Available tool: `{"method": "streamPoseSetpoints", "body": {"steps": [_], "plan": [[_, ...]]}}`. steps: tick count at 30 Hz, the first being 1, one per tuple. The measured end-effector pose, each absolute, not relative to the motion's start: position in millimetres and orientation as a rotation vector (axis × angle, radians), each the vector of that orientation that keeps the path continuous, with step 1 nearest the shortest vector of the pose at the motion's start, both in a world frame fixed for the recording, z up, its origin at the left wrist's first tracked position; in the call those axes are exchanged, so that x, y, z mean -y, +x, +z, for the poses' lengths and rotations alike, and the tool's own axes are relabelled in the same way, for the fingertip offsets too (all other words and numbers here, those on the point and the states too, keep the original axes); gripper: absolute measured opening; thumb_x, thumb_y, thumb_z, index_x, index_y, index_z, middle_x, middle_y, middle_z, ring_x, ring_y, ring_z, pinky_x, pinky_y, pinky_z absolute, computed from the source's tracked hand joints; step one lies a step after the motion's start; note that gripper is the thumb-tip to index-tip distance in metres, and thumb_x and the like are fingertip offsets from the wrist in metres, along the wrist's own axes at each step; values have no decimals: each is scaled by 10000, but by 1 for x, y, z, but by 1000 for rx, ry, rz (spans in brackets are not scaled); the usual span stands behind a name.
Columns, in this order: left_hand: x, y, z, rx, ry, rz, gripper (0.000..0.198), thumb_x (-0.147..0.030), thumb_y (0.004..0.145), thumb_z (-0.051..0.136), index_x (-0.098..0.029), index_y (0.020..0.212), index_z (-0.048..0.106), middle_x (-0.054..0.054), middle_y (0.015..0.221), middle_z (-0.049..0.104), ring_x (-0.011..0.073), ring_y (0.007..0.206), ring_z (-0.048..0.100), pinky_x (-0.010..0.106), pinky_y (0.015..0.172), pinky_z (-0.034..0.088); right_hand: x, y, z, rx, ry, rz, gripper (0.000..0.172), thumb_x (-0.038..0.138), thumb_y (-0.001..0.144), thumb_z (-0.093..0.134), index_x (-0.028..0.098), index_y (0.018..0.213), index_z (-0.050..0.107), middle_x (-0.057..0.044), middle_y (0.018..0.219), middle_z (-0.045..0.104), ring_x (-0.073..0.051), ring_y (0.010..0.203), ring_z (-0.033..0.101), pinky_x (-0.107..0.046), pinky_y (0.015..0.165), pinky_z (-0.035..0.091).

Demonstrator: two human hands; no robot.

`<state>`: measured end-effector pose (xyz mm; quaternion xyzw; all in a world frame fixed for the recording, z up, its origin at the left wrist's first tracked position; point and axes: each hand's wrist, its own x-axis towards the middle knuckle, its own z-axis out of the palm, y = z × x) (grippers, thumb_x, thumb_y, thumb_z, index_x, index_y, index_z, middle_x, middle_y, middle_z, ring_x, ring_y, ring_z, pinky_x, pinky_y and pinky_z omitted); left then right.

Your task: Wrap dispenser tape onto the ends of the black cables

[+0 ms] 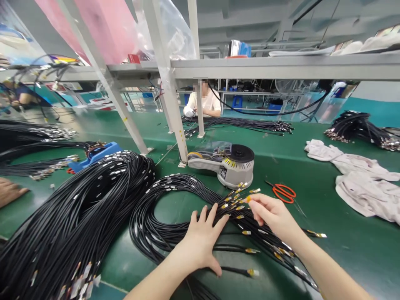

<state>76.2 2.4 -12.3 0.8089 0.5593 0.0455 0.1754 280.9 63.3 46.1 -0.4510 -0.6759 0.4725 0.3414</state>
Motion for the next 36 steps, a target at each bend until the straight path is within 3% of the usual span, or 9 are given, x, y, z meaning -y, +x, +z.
{"method": "streamPoseSetpoints", "body": {"steps": [3, 5, 8, 12, 16, 20, 26, 29, 36], "plan": [[-6, 84, -14, -1662, 2257, 55, 1193, -439, 366, 782, -300, 1372, 156, 205, 1450, 44, 515, 1232, 145, 679, 883, 159, -58, 306, 26, 1656, -1274, 1232, 317, 474, 761, 550, 168, 834, 586, 39, 481, 461, -110, 427, 401, -267, 446, 329], [-9, 86, -10, -1726, 2240, 60, 1109, -361, 454, 757, -276, 1377, 149, 225, 1438, 90, 472, 1223, 228, 626, 887, 237, -57, 320, 11, 1591, -1294, 1249, 326, 477, 749, 564, 168, 853, 582, 44, 480, 451, -112, 431, 404, -262, 439, 329], [-12, 88, -4, -1867, 2238, 56, 936, -261, 572, 668, -206, 1375, 191, 251, 1352, 294, 392, 1139, 383, 534, 866, 332, -56, 335, -9, 1509, -1319, 1257, 322, 456, 747, 579, 161, 876, 576, 44, 487, 449, -116, 446, 413, -262, 444, 340], [-21, 92, -4, -1950, 2287, -55, 826, -243, 619, 608, -153, 1356, 247, 183, 1076, 526, 309, 951, 500, 425, 779, 425, -54, 346, -27, 1490, -1345, 1200, 298, 437, 774, 552, 163, 891, 574, 42, 502, 452, -123, 471, 431, -265, 475, 367], [-30, 93, -12, -1956, 2382, -202, 757, -150, 661, 528, -139, 1356, 229, 163, 972, 564, 276, 860, 545, 347, 677, 461, -49, 348, -29, 1603, -1321, 1157, 266, 435, 798, 507, 190, 878, 573, 49, 518, 448, -120, 474, 440, -258, 495, 377], [-35, 89, -12, -1760, 2461, -239, 751, -124, 654, 489, -139, 1350, 206, 141, 922, 617, 263, 789, 595, 342, 670, 455, -43, 347, -25, 1690, -1330, 1136, 266, 441, 785, 495, 201, 862, 581, 46, 517, 445, -122, 452, 435, -249, 459, 373], [-29, 69, 10, -1715, 2396, 58, 623, -174, 660, 474, -214, 1243, 258, 37, 899, 648, 232, 738, 621, 301, 656, 448, -43, 344, -21, 1741, -1321, 1104, 240, 413, 774, 490, 201, 836, 584, 42, 515, 449, -125, 456, 441, -251, 465, 382], [-31, 63, 15, -1804, 2414, 240, 572, -192, 699, 457, -194, 1231, 249, 42, 909, 638, 218, 722, 618, 297, 650, 448, -43, 342, -22, 1691, -1303, 1155, 246, 419, 771, 497, 200, 848, 578, 43, 526, 449, -121, 453, 438, -249, 459, 384], [-53, 84, -17, -1845, 2632, 109, 426, -176, 789, 448, -176, 1209, 377, 81, 929, 591, 214, 783, 592, 289, 616, 456, -45, 344, -24, 1598, -1274, 1123, 234, 398, 782, 525, 184, 857, 584, 38, 507, 462, -123, 458, 439, -260, 471, 376]]}}
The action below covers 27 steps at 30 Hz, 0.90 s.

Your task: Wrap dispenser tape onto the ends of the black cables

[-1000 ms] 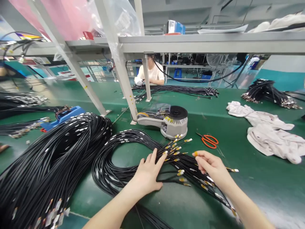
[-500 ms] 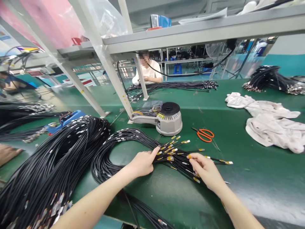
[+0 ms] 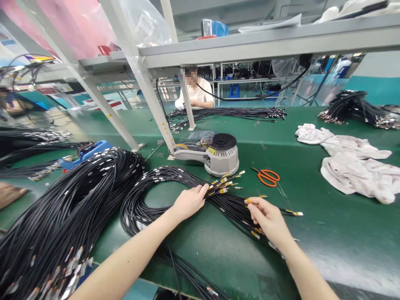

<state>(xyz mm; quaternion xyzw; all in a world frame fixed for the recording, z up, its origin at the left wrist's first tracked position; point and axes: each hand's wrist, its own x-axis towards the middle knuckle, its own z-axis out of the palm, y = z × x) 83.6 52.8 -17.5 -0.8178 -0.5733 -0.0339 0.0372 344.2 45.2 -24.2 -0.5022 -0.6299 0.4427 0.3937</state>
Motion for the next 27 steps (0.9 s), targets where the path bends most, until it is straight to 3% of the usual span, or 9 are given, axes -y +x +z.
{"method": "streamPoseSetpoints", "body": {"steps": [7, 11, 15, 19, 22, 27], "plan": [[-24, 81, -2, 1682, -2554, -277, 644, -455, 715, 597, -192, 1249, 354, 138, 1170, 458, 294, 1046, 436, 415, 828, 379, -52, 361, -25, 1351, -1204, 1086, 187, 337, 767, 588, 182, 872, 591, 34, 528, 475, -113, 477, 427, -248, 460, 348], [27, 73, 19, 1133, -3215, -152, 747, -615, 640, 568, -204, 1228, 362, 98, 1127, 495, 234, 973, 460, 342, 801, 379, -51, 359, -25, 1347, -1213, 1078, 138, 309, 764, 602, 200, 848, 608, 39, 516, 491, -113, 486, 436, -250, 481, 357], [66, 68, 5, 895, -3139, 97, 609, -390, 697, 637, -231, 1219, 366, 96, 1106, 498, 223, 884, 476, 343, 717, 375, -49, 353, -25, 1393, -1249, 1065, 107, 295, 777, 593, 213, 842, 616, 50, 493, 480, -114, 485, 438, -259, 505, 365], [77, 64, -22, 827, -3037, 50, 128, -244, 847, 429, -180, 931, 502, 35, 760, 506, 157, 634, 452, 285, 521, 337, -47, 349, -24, 1421, -1279, 1068, 95, 296, 789, 575, 216, 826, 611, 52, 492, 481, -115, 485, 445, -259, 503, 363], [68, 65, -28, 819, -3040, -12, 190, -277, 876, 368, -191, 737, 465, 10, 653, 455, 143, 573, 424, 260, 465, 298, -47, 347, -25, 1426, -1284, 1071, 105, 305, 788, 571, 216, 830, 607, 52, 491, 477, -118, 480, 450, -259, 495, 367], [26, 83, -26, 1219, -2858, -86, 267, -363, 893, 320, -187, 779, 486, 27, 712, 503, 161, 650, 476, 264, 486, 337, -48, 347, -26, 1451, -1316, 1071, 141, 333, 784, 567, 206, 832, 605, 41, 499, 486, -125, 475, 462, -265, 493, 384]]}}
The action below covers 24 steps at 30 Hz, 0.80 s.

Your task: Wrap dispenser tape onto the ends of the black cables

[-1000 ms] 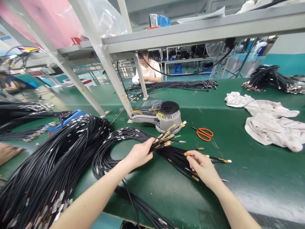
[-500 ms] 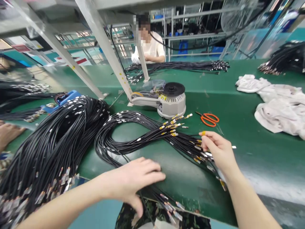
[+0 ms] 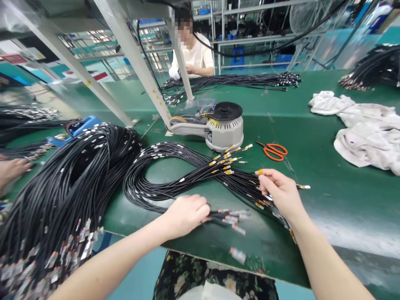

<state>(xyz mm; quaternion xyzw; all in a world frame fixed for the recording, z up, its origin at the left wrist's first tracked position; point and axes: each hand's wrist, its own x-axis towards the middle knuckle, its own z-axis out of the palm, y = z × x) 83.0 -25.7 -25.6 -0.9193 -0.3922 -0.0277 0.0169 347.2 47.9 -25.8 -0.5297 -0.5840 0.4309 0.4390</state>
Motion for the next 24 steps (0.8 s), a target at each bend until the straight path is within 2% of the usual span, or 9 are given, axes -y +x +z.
{"method": "streamPoseSetpoints", "body": {"steps": [3, 5, 8, 11, 16, 18, 20, 22, 24], "plan": [[4, 97, -26, 1408, -2816, -82, 271, -442, 846, 410, -184, 845, 493, 34, 800, 531, 178, 725, 509, 274, 516, 376, -49, 350, -26, 1444, -1318, 1072, 163, 337, 784, 566, 196, 860, 595, 42, 495, 483, -123, 465, 448, -264, 488, 376], [-2, 106, -25, 1369, -2872, -116, 285, -468, 808, 470, -191, 871, 490, 28, 836, 532, 183, 765, 511, 282, 556, 401, -49, 351, -26, 1432, -1303, 1077, 172, 330, 798, 551, 199, 905, 582, 46, 497, 481, -121, 468, 437, -260, 489, 367], [-2, 122, -23, 1190, -2921, -186, 144, -326, 854, 428, -197, 834, 489, 12, 809, 518, 176, 757, 498, 295, 608, 411, -49, 350, -26, 1407, -1246, 1117, 165, 305, 819, 525, 211, 949, 561, 57, 498, 469, -115, 472, 429, -256, 503, 364], [-1, 140, -22, 1159, -2911, -231, 127, -188, 852, 373, -176, 824, 496, 27, 802, 521, 183, 749, 497, 300, 599, 413, -48, 345, -26, 1369, -1183, 1209, 166, 295, 818, 524, 205, 956, 549, 62, 491, 467, -115, 466, 434, -259, 502, 363], [-9, 157, -12, 1391, -2933, -394, 81, -181, 759, 442, -152, 791, 511, 60, 790, 556, 207, 722, 513, 299, 553, 411, -45, 334, -23, 1286, -1107, 1345, 175, 309, 802, 547, 199, 938, 536, 66, 477, 463, -116, 457, 435, -261, 497, 353], [-14, 157, -4, 1545, -2972, -681, 80, -152, 740, 437, -162, 772, 510, 47, 764, 562, 181, 699, 512, 289, 590, 411, -45, 331, -17, 1283, -1101, 1373, 182, 329, 805, 540, 191, 925, 540, 61, 480, 459, -118, 454, 430, -260, 484, 345], [-19, 153, 5, 1788, -3031, -1112, 70, -145, 747, 433, -174, 734, 496, 9, 682, 539, 130, 627, 489, 251, 581, 395, -46, 328, -9, 1324, -1099, 1386, 186, 350, 821, 517, 181, 893, 547, 54, 485, 457, -119, 455, 428, -265, 489, 351], [-23, 147, 10, 2125, -3049, -1649, 78, -223, 786, 442, -183, 723, 465, -39, 569, 456, 76, 485, 404, 197, 463, 335, -47, 325, 2, 1394, -1089, 1393, 191, 359, 840, 490, 178, 825, 550, 47, 493, 461, -112, 458, 427, -266, 507, 361], [-27, 140, 12, 2465, -2869, -2278, 157, -348, 804, 451, -197, 763, 428, -78, 514, 372, 43, 379, 284, 158, 353, 207, -49, 319, 13, 1471, -1062, 1395, 233, 364, 849, 474, 179, 719, 528, 42, 496, 464, -102, 455, 421, -258, 508, 360]]}}
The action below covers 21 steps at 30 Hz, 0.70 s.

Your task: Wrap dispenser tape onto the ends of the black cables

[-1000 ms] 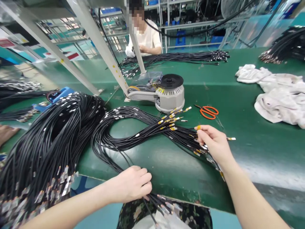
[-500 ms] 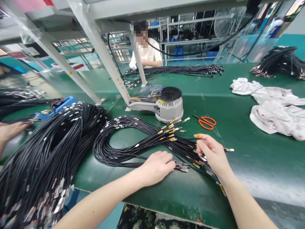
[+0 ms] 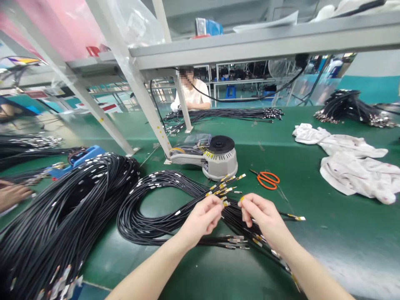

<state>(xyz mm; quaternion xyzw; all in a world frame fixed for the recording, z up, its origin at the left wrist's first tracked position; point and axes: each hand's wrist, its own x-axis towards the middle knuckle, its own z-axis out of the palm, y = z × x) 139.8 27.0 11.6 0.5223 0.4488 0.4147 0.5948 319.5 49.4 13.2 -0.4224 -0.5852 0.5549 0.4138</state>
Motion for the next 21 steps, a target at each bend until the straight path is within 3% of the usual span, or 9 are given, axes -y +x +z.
{"method": "streamPoseSetpoints", "body": {"steps": [3, 9, 13, 17, 21], "plan": [[-30, 131, 8, -903, 826, 1050, 253, -440, 769, 503, -219, 817, 390, -103, 494, 374, 27, 315, 243, 129, 305, 117, -55, 305, 26, 1597, -1016, 1401, 308, 388, 847, 459, 183, 617, 472, 31, 509, 473, -99, 445, 417, -247, 478, 347], [-35, 126, -4, -958, 857, 1228, 300, -407, 704, 597, -200, 760, 388, -62, 465, 541, 56, 284, 404, 119, 269, 230, -66, 265, 27, 1891, -884, 1395, 320, 389, 858, 426, 189, 610, 464, 40, 504, 460, -105, 462, 415, -236, 484, 356], [-39, 125, -6, -1050, 903, 1234, 263, -377, 718, 570, -191, 709, 384, -44, 473, 564, 52, 275, 403, 119, 248, 227, -73, 256, 13, 1980, -825, 1384, 306, 373, 875, 399, 191, 641, 471, 35, 524, 475, -109, 482, 433, -238, 491, 359], [-38, 125, -7, -1142, 962, 1186, 216, -335, 720, 554, -188, 688, 400, -63, 441, 517, 39, 284, 372, 116, 260, 234, -80, 255, 3, 1778, -875, 1284, 176, 379, 819, 504, 205, 795, 497, 33, 588, 493, -117, 507, 472, -238, 482, 402], [-37, 126, -10, -1234, 1045, 1119, 134, -252, 715, 529, -186, 675, 420, -67, 410, 502, 41, 294, 378, 121, 295, 272, -83, 252, 5, 1637, -848, 1248, 264, 329, 755, 603, 226, 953, 463, -5, 718, 558, -161, 664, 556, -290, 614, 478]]}}
